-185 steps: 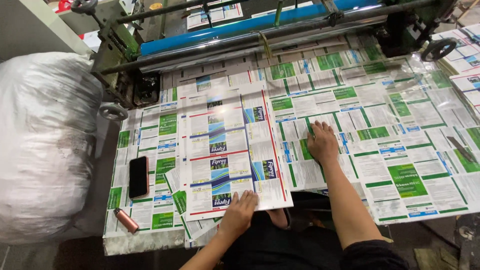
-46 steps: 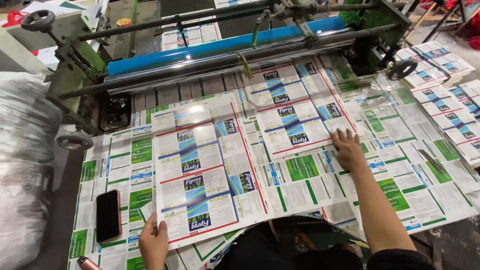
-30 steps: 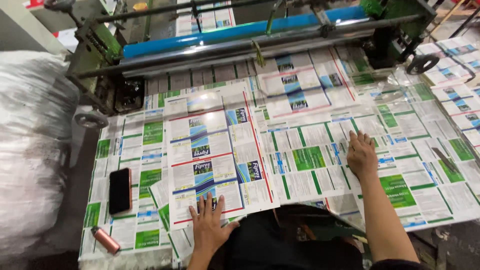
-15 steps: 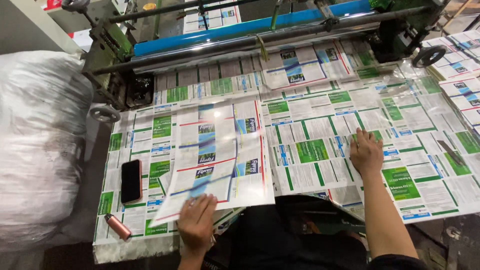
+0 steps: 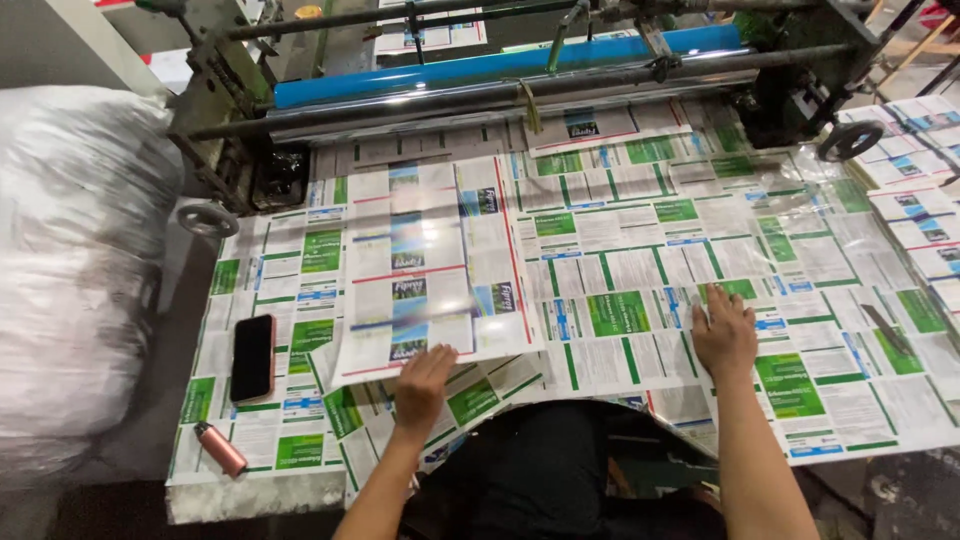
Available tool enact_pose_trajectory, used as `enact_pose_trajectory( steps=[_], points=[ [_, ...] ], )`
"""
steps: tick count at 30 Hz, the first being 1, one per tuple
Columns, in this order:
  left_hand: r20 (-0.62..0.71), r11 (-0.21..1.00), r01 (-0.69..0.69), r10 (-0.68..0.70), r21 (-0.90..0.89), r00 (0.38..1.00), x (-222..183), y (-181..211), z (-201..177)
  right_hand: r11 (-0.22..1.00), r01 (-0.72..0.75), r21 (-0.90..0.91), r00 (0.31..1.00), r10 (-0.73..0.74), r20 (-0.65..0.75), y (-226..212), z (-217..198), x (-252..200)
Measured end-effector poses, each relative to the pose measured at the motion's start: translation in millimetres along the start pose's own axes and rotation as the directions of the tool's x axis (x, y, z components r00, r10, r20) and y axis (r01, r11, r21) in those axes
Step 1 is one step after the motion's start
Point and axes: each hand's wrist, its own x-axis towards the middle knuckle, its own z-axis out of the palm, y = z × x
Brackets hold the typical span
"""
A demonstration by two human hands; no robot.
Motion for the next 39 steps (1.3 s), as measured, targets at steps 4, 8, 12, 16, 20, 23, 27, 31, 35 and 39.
enact_pose_trajectory(
  steps=[4, 8, 12, 16, 20, 23, 27, 31, 35, 39],
  points=[
    [-0.010, 0.998, -0.050, 0.050, 0.037, 0.999, 29.8, -18.2, 0.3, 1.000, 0.003, -0.023, 0.998, -0.005, -0.063, 2.3, 7.6, 2.6],
    [-0.036, 0.998, -0.044, 0.046, 0.036, 0.998, 47.2, -29.0, 3.6, 0.999, 0.017, -0.040, 0.997, -0.019, -0.068, 2.6, 6.5, 0.2],
    [-0.048, 0.998, -0.043, 0.045, 0.046, 0.998, 59.2, -38.3, 6.6, 1.000, 0.004, 0.001, 0.999, -0.004, -0.050, 4.9, 7.7, 1.6],
    [-0.060, 0.996, -0.033, 0.038, 0.077, 0.997, 66.8, -48.1, 14.6, 1.000, -0.015, 0.015, 0.998, 0.016, -0.059, 6.6, 11.7, 2.7],
    [-0.052, 0.998, -0.032, 0.035, 0.055, 0.998, 73.9, -53.5, 20.0, 1.000, -0.017, 0.025, 0.997, 0.019, -0.069, 3.4, 8.9, 1.6],
    [-0.062, 0.998, -0.001, 0.005, 0.056, 0.998, 80.0, -61.7, 30.1, 0.998, -0.046, 0.035, 0.995, 0.049, -0.083, -0.4, 6.5, 2.0],
    [-0.065, 0.996, -0.009, 0.014, 0.089, 0.998, 93.9, -77.4, 46.1, 0.998, -0.051, 0.042, 0.994, 0.055, -0.099, -1.8, 7.0, 6.4],
    [0.033, 0.999, 0.005, -0.003, -0.053, 0.999, 114.0, -84.4, 52.2, 0.996, -0.010, 0.084, 0.993, 0.020, -0.119, 1.5, 9.6, 4.5],
    [0.222, 0.961, 0.254, -0.272, 0.108, 0.936, 120.7, -68.8, 63.2, 0.987, -0.046, 0.152, 0.974, 0.078, -0.213, -1.2, 11.8, 1.1],
    [0.200, 0.974, 0.220, -0.225, 0.045, 0.954, 125.0, 11.9, 64.3, 0.910, -0.041, 0.413, 0.968, 0.139, -0.209, 2.4, 22.3, 2.7]
  ],
)
